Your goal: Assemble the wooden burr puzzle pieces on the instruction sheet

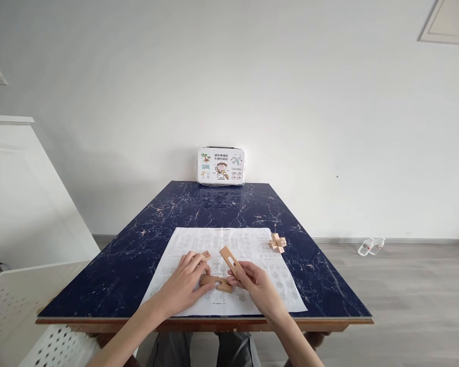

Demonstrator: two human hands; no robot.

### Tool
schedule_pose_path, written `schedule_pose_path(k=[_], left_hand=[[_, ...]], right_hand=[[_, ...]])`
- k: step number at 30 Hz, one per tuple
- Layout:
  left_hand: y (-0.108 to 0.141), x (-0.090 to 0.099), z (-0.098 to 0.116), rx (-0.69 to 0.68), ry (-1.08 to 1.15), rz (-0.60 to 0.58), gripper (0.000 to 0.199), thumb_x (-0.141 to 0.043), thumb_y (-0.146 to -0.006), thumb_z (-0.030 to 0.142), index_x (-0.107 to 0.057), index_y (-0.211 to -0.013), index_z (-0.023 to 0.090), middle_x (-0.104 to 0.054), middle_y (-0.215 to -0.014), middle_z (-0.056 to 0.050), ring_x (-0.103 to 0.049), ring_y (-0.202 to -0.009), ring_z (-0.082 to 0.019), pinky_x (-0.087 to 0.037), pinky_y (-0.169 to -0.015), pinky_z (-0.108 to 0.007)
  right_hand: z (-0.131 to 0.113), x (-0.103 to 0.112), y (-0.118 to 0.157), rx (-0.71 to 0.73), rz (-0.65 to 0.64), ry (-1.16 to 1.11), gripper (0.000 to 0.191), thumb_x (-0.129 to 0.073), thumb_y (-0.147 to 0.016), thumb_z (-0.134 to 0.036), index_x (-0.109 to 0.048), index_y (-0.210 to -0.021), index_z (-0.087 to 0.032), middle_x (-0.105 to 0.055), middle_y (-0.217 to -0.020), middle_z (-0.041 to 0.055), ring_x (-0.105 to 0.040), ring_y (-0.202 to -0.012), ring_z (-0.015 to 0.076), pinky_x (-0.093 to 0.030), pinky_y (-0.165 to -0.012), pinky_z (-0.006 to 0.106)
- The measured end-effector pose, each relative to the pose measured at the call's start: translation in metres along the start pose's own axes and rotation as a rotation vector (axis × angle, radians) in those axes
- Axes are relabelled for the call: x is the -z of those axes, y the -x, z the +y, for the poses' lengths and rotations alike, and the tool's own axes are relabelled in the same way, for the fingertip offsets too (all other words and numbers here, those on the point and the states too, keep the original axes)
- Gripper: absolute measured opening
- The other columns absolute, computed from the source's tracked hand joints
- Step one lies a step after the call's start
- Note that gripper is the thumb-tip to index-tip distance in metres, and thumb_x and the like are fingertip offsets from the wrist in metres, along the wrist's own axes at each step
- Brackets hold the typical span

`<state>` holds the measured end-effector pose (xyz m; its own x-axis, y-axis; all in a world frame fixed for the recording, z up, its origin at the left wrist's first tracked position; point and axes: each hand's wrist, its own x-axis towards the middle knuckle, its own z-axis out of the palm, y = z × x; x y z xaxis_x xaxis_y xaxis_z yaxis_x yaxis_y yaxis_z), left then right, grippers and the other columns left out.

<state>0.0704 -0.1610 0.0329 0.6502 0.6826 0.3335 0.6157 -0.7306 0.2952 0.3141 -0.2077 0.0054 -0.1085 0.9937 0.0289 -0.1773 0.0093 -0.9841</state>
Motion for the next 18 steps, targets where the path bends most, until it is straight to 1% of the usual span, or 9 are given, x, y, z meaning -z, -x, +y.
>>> schedule_pose_path(k=[2,3,6,8,10,13,15,18], left_hand=[[-0.007,0.003,0.003,0.011,0.026,-0.05,0.03,-0.064,-0.098,0.05,-0.06,-0.093,0.021,-0.064,-0.113,-0.01,-0.055,-0.115,-0.033,-0.045,-0.095,-0.045],[-0.009,0.005,0.005,0.02,0.052,-0.081,0.03,-0.063,-0.098,0.05,-0.059,-0.091,0.021,-0.064,-0.108,-0.009,-0.057,-0.111,-0.032,-0.046,-0.091,-0.043],[-0.012,0.012,0.007,0.078,0.185,-0.188,0.029,-0.058,-0.101,0.047,-0.057,-0.085,0.022,-0.066,-0.088,-0.005,-0.063,-0.09,-0.026,-0.046,-0.076,-0.035],[-0.009,0.014,0.009,0.155,0.345,-0.217,0.029,-0.054,-0.102,0.048,-0.056,-0.089,0.022,-0.064,-0.077,-0.002,-0.063,-0.077,-0.023,-0.044,-0.069,-0.032],[-0.004,0.012,0.012,0.261,0.555,-0.186,0.033,-0.05,-0.104,0.054,-0.053,-0.096,0.022,-0.061,-0.069,0.001,-0.059,-0.064,-0.019,-0.042,-0.062,-0.03],[0.004,0.005,0.015,0.404,0.841,-0.076,0.043,-0.046,-0.102,0.065,-0.048,-0.103,0.021,-0.058,-0.072,0.003,-0.046,-0.05,-0.012,-0.037,-0.052,-0.026],[0.008,0.001,0.016,0.447,0.966,-0.009,0.05,-0.046,-0.1,0.069,-0.05,-0.109,0.02,-0.055,-0.077,0.004,-0.039,-0.049,-0.009,-0.034,-0.051,-0.025],[0.012,-0.003,0.016,0.472,1.068,0.042,0.056,-0.049,-0.098,0.07,-0.052,-0.12,0.019,-0.053,-0.082,0.003,-0.038,-0.054,-0.008,-0.033,-0.055,-0.025]], right_hand=[[-0.001,0.0,0.002,0.011,0.012,0.006,0.055,-0.077,-0.085,-0.063,-0.072,-0.115,-0.017,-0.079,-0.113,0.0135,-0.075,-0.11,0.0309,-0.055,-0.108,0.046],[-0.001,0.0,0.002,0.02,0.024,0.006,0.055,-0.077,-0.085,-0.063,-0.072,-0.115,-0.017,-0.079,-0.113,0.0138,-0.075,-0.11,0.0315,-0.056,-0.107,0.047],[0.0,0.0,0.002,0.069,0.096,0.015,0.055,-0.076,-0.085,-0.065,-0.071,-0.112,-0.017,-0.079,-0.112,0.0148,-0.076,-0.109,0.0325,-0.058,-0.105,0.047],[0.001,-0.001,0.001,0.113,0.155,0.039,0.055,-0.073,-0.087,-0.066,-0.069,-0.113,-0.018,-0.078,-0.113,0.0153,-0.076,-0.109,0.0327,-0.059,-0.103,0.047],[0.001,-0.005,0.002,0.16,0.204,0.092,0.055,-0.067,-0.091,-0.067,-0.067,-0.115,-0.018,-0.078,-0.116,0.0156,-0.075,-0.11,0.0325,-0.059,-0.102,0.047],[0.002,-0.013,0.005,0.212,0.252,0.236,0.052,-0.058,-0.097,-0.065,-0.064,-0.12,-0.019,-0.076,-0.119,0.0167,-0.075,-0.112,0.0331,-0.059,-0.098,0.046],[0.003,-0.019,0.007,0.233,0.28,0.344,0.049,-0.053,-0.1,-0.063,-0.063,-0.122,-0.02,-0.076,-0.119,0.0174,-0.075,-0.11,0.034,-0.06,-0.093,0.045],[0.006,-0.028,0.008,0.276,0.308,0.472,0.045,-0.047,-0.103,-0.06,-0.062,-0.122,-0.021,-0.077,-0.116,0.0175,-0.076,-0.108,0.0338,-0.06,-0.088,0.042]])
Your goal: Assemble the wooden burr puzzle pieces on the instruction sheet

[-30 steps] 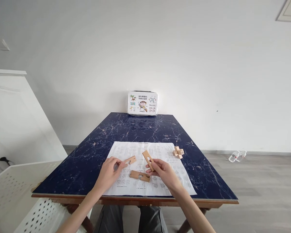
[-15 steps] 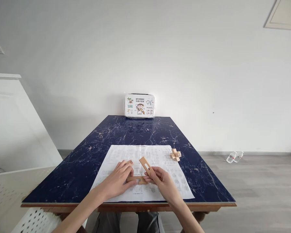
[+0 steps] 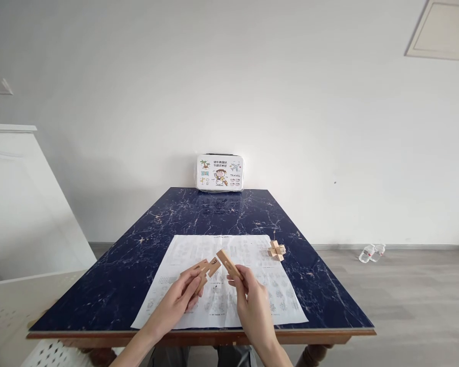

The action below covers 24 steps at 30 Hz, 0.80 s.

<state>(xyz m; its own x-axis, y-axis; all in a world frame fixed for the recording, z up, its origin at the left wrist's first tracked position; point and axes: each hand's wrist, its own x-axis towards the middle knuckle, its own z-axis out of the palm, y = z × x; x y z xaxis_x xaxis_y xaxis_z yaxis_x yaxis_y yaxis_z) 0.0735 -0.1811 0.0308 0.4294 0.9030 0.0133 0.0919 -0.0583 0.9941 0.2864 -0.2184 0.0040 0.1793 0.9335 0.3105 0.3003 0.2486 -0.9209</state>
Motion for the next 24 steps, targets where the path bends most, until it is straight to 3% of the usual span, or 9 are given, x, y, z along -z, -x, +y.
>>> schedule_pose_path(k=[4,15,21,24], left_hand=[[0.001,0.001,-0.005,-0.025,0.021,0.029,0.061,-0.052,-0.097,0.069,-0.054,-0.129,0.018,-0.055,-0.086,0.001,-0.043,-0.059,-0.01,-0.034,-0.057,-0.025],[0.003,0.001,-0.008,-0.057,-0.005,0.036,0.059,-0.056,-0.095,0.069,-0.061,-0.12,0.015,-0.06,-0.081,-0.001,-0.048,-0.059,-0.012,-0.043,-0.062,-0.028],[0.005,0.002,-0.009,-0.064,-0.009,0.028,0.059,-0.055,-0.095,0.069,-0.062,-0.119,0.016,-0.059,-0.079,-0.001,-0.049,-0.059,-0.013,-0.043,-0.061,-0.028],[0.005,0.003,-0.01,-0.062,-0.017,0.022,0.057,-0.055,-0.096,0.069,-0.062,-0.117,0.017,-0.059,-0.08,-0.001,-0.05,-0.06,-0.013,-0.044,-0.061,-0.028]], right_hand=[[-0.004,-0.01,0.0,0.061,0.01,0.088,0.04,-0.042,-0.107,-0.054,-0.06,-0.123,-0.022,-0.077,-0.115,0.0163,-0.076,-0.107,0.0308,-0.059,-0.085,0.038],[-0.01,-0.022,-0.003,0.118,0.036,0.225,0.039,-0.04,-0.108,-0.053,-0.063,-0.121,-0.023,-0.078,-0.098,0.0119,-0.077,-0.087,0.0278,-0.058,-0.07,0.033],[-0.002,-0.023,-0.001,0.244,0.043,0.298,0.036,-0.039,-0.109,-0.043,-0.064,-0.126,-0.024,-0.076,-0.118,0.0136,-0.077,-0.094,0.0271,-0.059,-0.07,0.032],[-0.001,-0.023,0.0,0.242,0.022,0.305,0.036,-0.039,-0.109,-0.042,-0.065,-0.126,-0.023,-0.076,-0.12,0.0139,-0.077,-0.092,0.027,-0.06,-0.072,0.033]])
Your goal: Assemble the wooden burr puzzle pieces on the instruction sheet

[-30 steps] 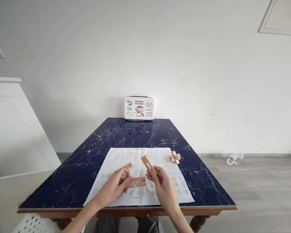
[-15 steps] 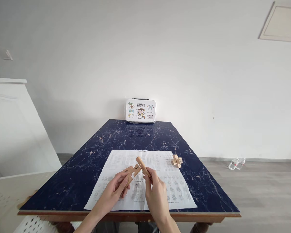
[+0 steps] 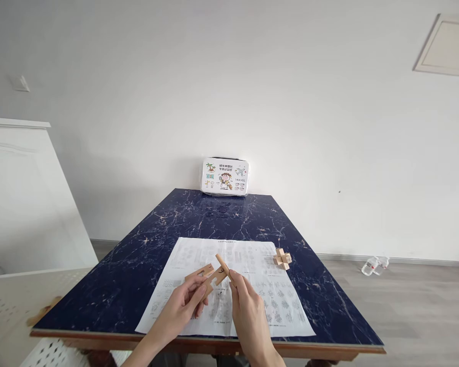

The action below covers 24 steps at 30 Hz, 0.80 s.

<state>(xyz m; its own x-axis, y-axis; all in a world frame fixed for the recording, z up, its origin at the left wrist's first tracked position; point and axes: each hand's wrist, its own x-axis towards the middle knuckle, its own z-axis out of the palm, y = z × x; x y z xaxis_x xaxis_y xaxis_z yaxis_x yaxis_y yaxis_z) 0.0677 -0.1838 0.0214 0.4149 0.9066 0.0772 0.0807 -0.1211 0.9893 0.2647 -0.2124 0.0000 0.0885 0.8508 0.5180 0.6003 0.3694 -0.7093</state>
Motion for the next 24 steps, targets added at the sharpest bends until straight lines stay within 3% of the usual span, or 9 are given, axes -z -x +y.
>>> schedule_pose_path(k=[7,13,19,24], left_hand=[[-0.001,0.0024,-0.004,-0.01,0.002,-0.02,0.055,-0.054,-0.097,0.068,-0.06,-0.117,0.018,-0.059,-0.08,-0.001,-0.05,-0.061,-0.013,-0.042,-0.061,-0.028],[-0.0014,0.0027,-0.0038,-0.005,0.024,-0.011,0.057,-0.055,-0.095,0.07,-0.059,-0.119,0.018,-0.059,-0.08,0.0,-0.05,-0.062,-0.014,-0.044,-0.062,-0.029],[-0.0011,0.0004,0.0003,-0.001,0.019,0.008,0.056,-0.055,-0.096,0.069,-0.06,-0.115,0.017,-0.059,-0.081,-0.001,-0.05,-0.061,-0.013,-0.046,-0.063,-0.029],[-0.0014,-0.0014,-0.0029,-0.012,-0.023,0.026,0.056,-0.053,-0.096,0.07,-0.061,-0.115,0.017,-0.059,-0.079,-0.001,-0.051,-0.06,-0.014,-0.046,-0.061,-0.028]], right_hand=[[-0.001,0.0051,-0.0026,-0.026,-0.025,-0.057,0.035,-0.043,-0.107,-0.043,-0.068,-0.122,-0.025,-0.076,-0.119,0.0138,-0.076,-0.099,0.0289,-0.06,-0.076,0.034],[0.0014,0.0096,-0.0064,-0.096,-0.089,-0.094,0.035,-0.046,-0.106,-0.049,-0.068,-0.118,-0.024,-0.078,-0.1,0.011,-0.075,-0.087,0.0269,-0.06,-0.078,0.035],[-0.0013,0.0092,-0.0032,-0.036,-0.041,-0.064,0.036,-0.044,-0.107,-0.046,-0.069,-0.122,-0.024,-0.077,-0.116,0.0137,-0.076,-0.092,0.0255,-0.06,-0.071,0.029],[-0.0012,0.009,-0.0035,0.03,-0.028,0.003,0.038,-0.041,-0.108,-0.042,-0.069,-0.127,-0.025,-0.077,-0.116,0.0146,-0.077,-0.086,0.0243,-0.061,-0.07,0.03]])
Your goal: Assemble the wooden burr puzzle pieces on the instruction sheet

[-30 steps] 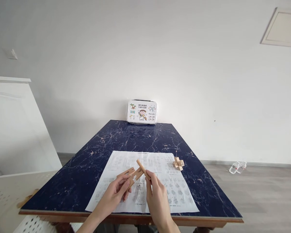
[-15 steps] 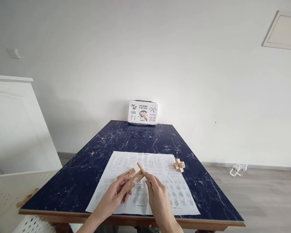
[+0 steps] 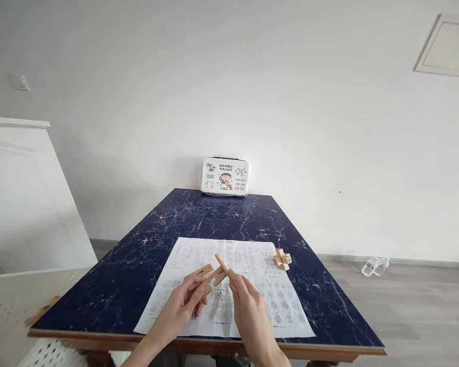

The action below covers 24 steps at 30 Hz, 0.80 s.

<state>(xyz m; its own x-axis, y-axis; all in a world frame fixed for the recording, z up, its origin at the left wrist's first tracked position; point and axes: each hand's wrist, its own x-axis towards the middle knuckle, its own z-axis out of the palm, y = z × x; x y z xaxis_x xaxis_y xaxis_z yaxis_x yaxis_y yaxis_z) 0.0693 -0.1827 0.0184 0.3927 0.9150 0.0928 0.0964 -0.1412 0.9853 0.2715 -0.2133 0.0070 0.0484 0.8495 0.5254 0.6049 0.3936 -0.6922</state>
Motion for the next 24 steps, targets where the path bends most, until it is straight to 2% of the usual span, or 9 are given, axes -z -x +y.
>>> schedule_pose_path(k=[3,8,10,16,21,24], left_hand=[[0.0,0.0,-0.002,-0.011,-0.028,0.0,0.054,-0.052,-0.098,0.068,-0.061,-0.113,0.017,-0.06,-0.077,-0.001,-0.051,-0.058,-0.013,-0.044,-0.058,-0.027],[0.0,0.003,0.0,-0.01,0.02,-0.02,0.053,-0.054,-0.097,0.067,-0.061,-0.115,0.018,-0.06,-0.079,-0.001,-0.052,-0.06,-0.013,-0.045,-0.061,-0.028],[0.0,0.003,0.001,-0.012,0.032,-0.039,0.053,-0.054,-0.098,0.066,-0.062,-0.117,0.018,-0.059,-0.078,0.0,-0.051,-0.06,-0.013,-0.045,-0.06,-0.028],[0.0,0.002,0.001,-0.005,0.044,-0.01,0.053,-0.054,-0.097,0.067,-0.062,-0.116,0.017,-0.059,-0.08,-0.001,-0.051,-0.058,-0.012,-0.043,-0.06,-0.027],[-0.001,0.002,0.0,-0.01,0.074,-0.01,0.052,-0.055,-0.097,0.066,-0.06,-0.112,0.016,-0.06,-0.08,-0.001,-0.052,-0.058,-0.011,-0.043,-0.059,-0.027],[0.0,0.002,0.001,-0.009,0.086,-0.011,0.052,-0.056,-0.097,0.065,-0.06,-0.112,0.015,-0.06,-0.08,-0.001,-0.052,-0.058,-0.011,-0.044,-0.059,-0.027]], right_hand=[[-0.002,0.002,-0.002,0.013,-0.038,0.022,0.038,-0.038,-0.108,-0.039,-0.069,-0.129,-0.028,-0.074,-0.124,0.0132,-0.076,-0.093,0.0247,-0.061,-0.074,0.031],[-0.006,0.003,-0.002,-0.088,-0.078,-0.074,0.034,-0.043,-0.108,-0.044,-0.07,-0.116,-0.026,-0.078,-0.109,0.0113,-0.076,-0.089,0.0251,-0.059,-0.072,0.03],[-0.007,0.001,0.0,-0.122,-0.078,-0.12,0.034,-0.045,-0.107,-0.047,-0.07,-0.113,-0.025,-0.078,-0.109,0.0114,-0.076,-0.091,0.0259,-0.059,-0.075,0.031],[0.001,-0.002,-0.003,-0.281,0.112,-0.172,0.044,-0.052,-0.1,-0.062,-0.068,-0.112,-0.022,-0.078,-0.112,0.0146,-0.076,-0.099,0.0328,-0.059,-0.08,0.039],[0.004,-0.009,-0.006,-0.337,0.147,-0.478,0.048,-0.06,-0.095,-0.065,-0.063,-0.111,-0.02,-0.077,-0.116,0.018,-0.074,-0.112,0.034,-0.06,-0.092,0.043],[-0.001,-0.016,-0.001,-0.314,0.149,-0.507,0.045,-0.06,-0.096,-0.064,-0.062,-0.106,-0.021,-0.077,-0.115,0.0186,-0.074,-0.111,0.0342,-0.061,-0.09,0.044]])
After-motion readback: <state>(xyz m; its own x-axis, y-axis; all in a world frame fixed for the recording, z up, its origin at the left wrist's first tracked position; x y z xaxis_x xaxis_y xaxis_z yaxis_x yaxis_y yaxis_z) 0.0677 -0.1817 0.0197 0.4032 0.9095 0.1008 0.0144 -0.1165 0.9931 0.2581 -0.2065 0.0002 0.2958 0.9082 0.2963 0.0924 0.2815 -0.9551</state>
